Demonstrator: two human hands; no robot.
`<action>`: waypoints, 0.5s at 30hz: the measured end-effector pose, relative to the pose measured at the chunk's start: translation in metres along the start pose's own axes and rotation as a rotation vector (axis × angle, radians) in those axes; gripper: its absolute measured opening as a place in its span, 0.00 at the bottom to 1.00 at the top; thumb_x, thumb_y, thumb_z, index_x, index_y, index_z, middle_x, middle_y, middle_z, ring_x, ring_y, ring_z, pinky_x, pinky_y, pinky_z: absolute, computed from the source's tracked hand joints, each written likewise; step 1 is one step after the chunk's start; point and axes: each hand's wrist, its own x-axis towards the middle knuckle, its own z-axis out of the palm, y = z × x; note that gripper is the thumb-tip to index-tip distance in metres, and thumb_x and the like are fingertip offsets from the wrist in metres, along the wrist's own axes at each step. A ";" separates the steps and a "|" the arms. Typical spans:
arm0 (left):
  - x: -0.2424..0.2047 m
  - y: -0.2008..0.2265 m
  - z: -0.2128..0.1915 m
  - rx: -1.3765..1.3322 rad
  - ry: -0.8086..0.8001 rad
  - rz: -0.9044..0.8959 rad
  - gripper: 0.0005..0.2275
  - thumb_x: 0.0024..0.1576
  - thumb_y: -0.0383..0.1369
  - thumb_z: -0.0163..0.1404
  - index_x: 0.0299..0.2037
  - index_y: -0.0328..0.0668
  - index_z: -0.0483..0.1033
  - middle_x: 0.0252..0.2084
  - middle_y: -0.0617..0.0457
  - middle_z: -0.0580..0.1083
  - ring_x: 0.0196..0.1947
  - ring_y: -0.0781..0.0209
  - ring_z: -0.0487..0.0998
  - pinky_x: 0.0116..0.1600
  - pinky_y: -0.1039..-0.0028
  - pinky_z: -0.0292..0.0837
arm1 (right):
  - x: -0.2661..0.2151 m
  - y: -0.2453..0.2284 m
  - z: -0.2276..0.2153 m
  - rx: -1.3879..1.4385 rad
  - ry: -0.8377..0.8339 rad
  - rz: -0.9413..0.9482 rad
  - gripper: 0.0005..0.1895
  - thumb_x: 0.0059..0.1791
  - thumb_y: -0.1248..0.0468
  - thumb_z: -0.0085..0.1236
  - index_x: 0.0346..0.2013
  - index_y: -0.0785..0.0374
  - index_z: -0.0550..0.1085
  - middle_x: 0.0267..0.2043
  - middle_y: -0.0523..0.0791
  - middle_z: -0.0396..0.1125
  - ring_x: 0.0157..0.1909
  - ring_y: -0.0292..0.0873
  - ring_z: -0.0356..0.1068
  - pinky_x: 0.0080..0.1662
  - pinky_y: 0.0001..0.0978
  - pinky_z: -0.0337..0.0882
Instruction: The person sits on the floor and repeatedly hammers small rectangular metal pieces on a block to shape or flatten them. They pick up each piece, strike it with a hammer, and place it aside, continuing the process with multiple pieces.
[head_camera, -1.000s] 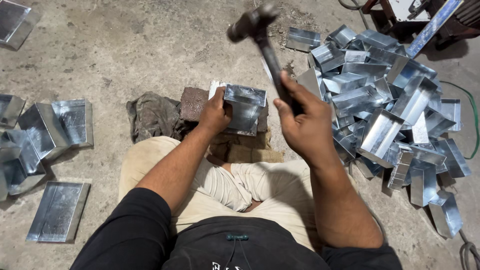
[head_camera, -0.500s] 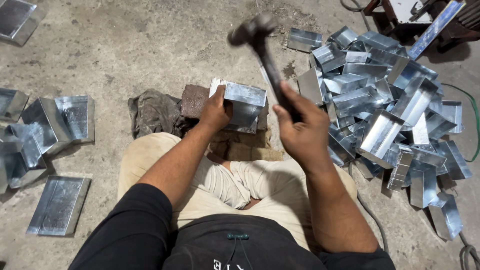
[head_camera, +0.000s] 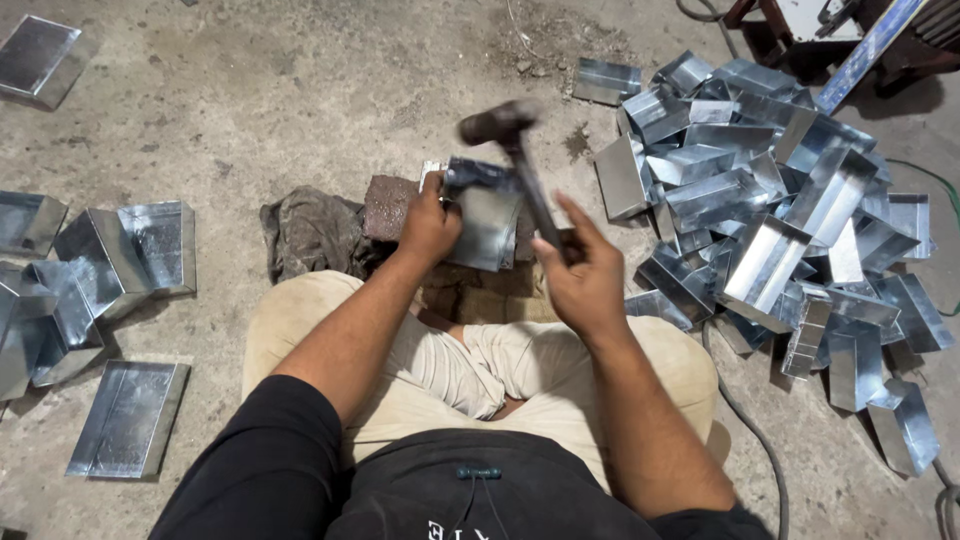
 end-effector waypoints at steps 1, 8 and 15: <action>-0.001 0.001 -0.002 -0.060 -0.002 -0.057 0.19 0.57 0.25 0.46 0.59 0.40 0.62 0.37 0.43 0.78 0.31 0.47 0.81 0.39 0.59 0.78 | -0.006 0.012 0.000 0.109 0.070 0.113 0.33 0.48 0.70 0.63 0.69 0.59 0.68 0.33 0.43 0.69 0.29 0.32 0.66 0.30 0.24 0.67; 0.008 -0.011 -0.002 -0.012 0.055 0.040 0.19 0.55 0.28 0.52 0.56 0.36 0.64 0.34 0.40 0.76 0.35 0.44 0.80 0.42 0.56 0.76 | -0.012 0.096 -0.013 0.358 0.167 0.401 0.15 0.52 0.69 0.60 0.53 0.69 0.73 0.20 0.38 0.63 0.15 0.30 0.57 0.18 0.25 0.56; 0.011 0.028 -0.018 0.771 -0.330 0.193 0.13 0.61 0.33 0.48 0.55 0.54 0.77 0.46 0.47 0.79 0.48 0.44 0.80 0.53 0.50 0.73 | -0.017 0.123 -0.006 0.333 0.122 0.497 0.15 0.52 0.69 0.58 0.54 0.68 0.73 0.17 0.39 0.60 0.13 0.31 0.56 0.17 0.26 0.55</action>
